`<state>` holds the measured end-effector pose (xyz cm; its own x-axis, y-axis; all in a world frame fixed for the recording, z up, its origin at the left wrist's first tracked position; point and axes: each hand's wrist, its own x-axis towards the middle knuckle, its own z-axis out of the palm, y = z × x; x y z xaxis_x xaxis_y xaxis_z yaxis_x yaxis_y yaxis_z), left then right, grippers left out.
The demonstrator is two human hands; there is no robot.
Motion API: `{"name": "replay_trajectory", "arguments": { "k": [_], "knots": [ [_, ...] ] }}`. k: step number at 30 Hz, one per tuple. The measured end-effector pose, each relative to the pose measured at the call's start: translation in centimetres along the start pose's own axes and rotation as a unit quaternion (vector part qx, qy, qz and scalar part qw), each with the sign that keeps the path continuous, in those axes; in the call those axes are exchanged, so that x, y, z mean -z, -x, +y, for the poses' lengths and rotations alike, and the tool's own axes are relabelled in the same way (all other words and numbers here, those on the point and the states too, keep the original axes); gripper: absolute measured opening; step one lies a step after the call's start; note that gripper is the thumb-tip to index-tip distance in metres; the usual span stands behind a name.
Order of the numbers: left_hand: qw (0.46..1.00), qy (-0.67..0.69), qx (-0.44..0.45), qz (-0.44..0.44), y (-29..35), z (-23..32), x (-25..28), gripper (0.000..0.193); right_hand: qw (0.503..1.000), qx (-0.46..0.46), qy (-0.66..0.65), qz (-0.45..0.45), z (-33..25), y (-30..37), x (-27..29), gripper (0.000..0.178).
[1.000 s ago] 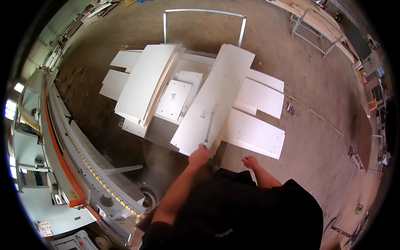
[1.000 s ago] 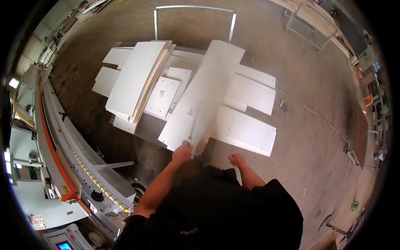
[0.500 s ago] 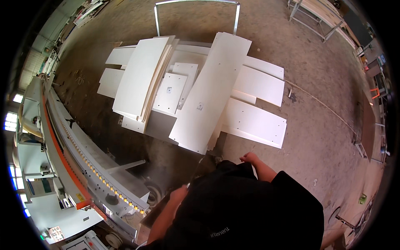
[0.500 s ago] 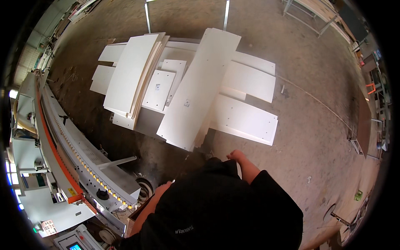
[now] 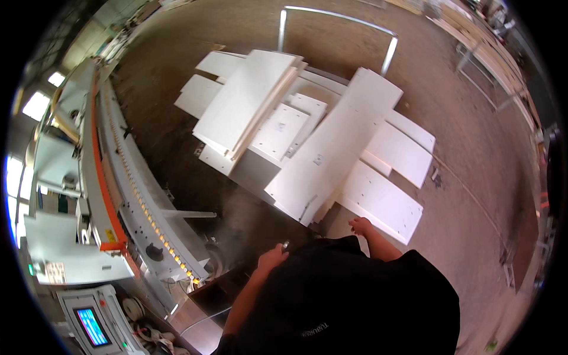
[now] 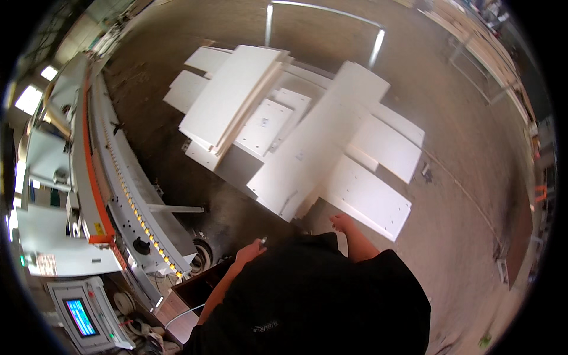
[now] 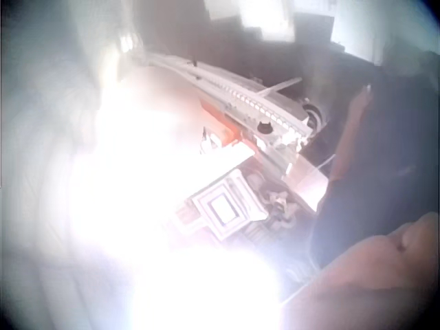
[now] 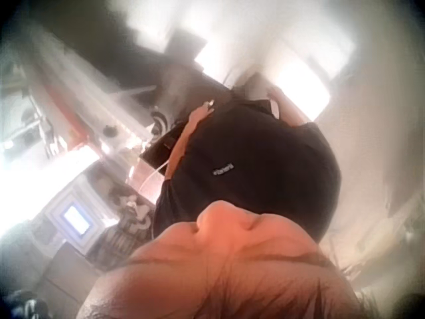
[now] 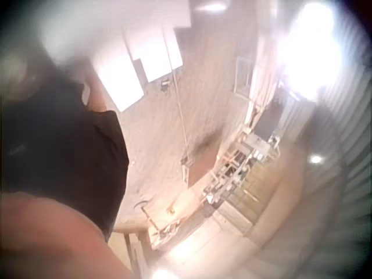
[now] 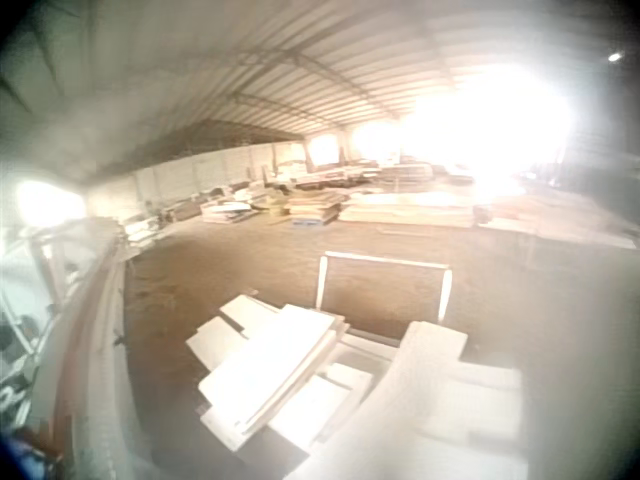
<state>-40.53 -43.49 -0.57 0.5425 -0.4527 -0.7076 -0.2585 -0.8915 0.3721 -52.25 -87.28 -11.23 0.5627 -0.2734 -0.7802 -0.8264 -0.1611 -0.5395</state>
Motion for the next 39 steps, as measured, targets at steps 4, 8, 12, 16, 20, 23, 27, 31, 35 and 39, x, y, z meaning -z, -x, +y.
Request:
{"name": "replay_trajectory", "arguments": {
  "k": [4, 8, 12, 16, 20, 23, 27, 31, 35, 39],
  "knots": [
    [0.954, 0.11, 0.192, 0.2, 3.2, 3.7, 8.0, 0.052, 0.999, 0.027, 0.028, -0.023, -1.4, -2.4, -0.8, 0.041],
    [0.908, 0.166, 0.266, 0.276, 7.5, -2.7, 10.4, 0.055, 0.995, 0.046, 0.052, -0.072, -4.1, -3.7, -3.1, 0.033],
    [0.897, 0.163, 0.305, 0.274, 11.6, -8.8, 7.5, 0.053, 0.987, 0.08, 0.095, -0.103, -6.6, -4.1, -5.7, 0.033],
    [0.921, 0.173, 0.278, 0.213, 16.9, -12.1, 2.1, 0.053, 0.992, 0.054, -0.007, -0.117, -11.5, -2.2, -8.6, 0.033],
    [0.957, 0.161, 0.223, 0.093, 25.2, -11.4, 2.0, 0.048, 0.988, 0.065, -0.095, -0.103, -17.7, -0.8, -12.5, 0.037],
    [0.967, 0.14, 0.19, 0.092, 30.4, -13.4, 0.5, 0.044, 0.979, 0.073, -0.152, -0.118, -24.4, 0.7, -17.3, 0.043],
    [0.946, 0.142, 0.219, 0.194, 36.8, -20.7, -2.0, 0.042, 0.971, 0.099, -0.16, -0.146, -30.2, 0.1, -22.9, 0.05],
    [0.834, 0.137, 0.339, 0.414, 44.4, -28.3, -1.4, 0.027, 0.964, 0.176, -0.029, -0.196, -33.5, 2.5, -29.3, 0.048],
    [0.682, -0.01, 0.424, 0.595, 52.7, -38.5, -2.8, 0.015, 0.928, 0.203, 0.202, -0.238, -33.4, 5.0, -35.5, 0.044],
    [0.532, 0.116, 0.527, 0.653, 58.6, -45.7, -3.7, 0.018, 0.836, 0.23, 0.411, -0.282, -32.0, 7.6, -38.1, 0.043]
  ]
}}
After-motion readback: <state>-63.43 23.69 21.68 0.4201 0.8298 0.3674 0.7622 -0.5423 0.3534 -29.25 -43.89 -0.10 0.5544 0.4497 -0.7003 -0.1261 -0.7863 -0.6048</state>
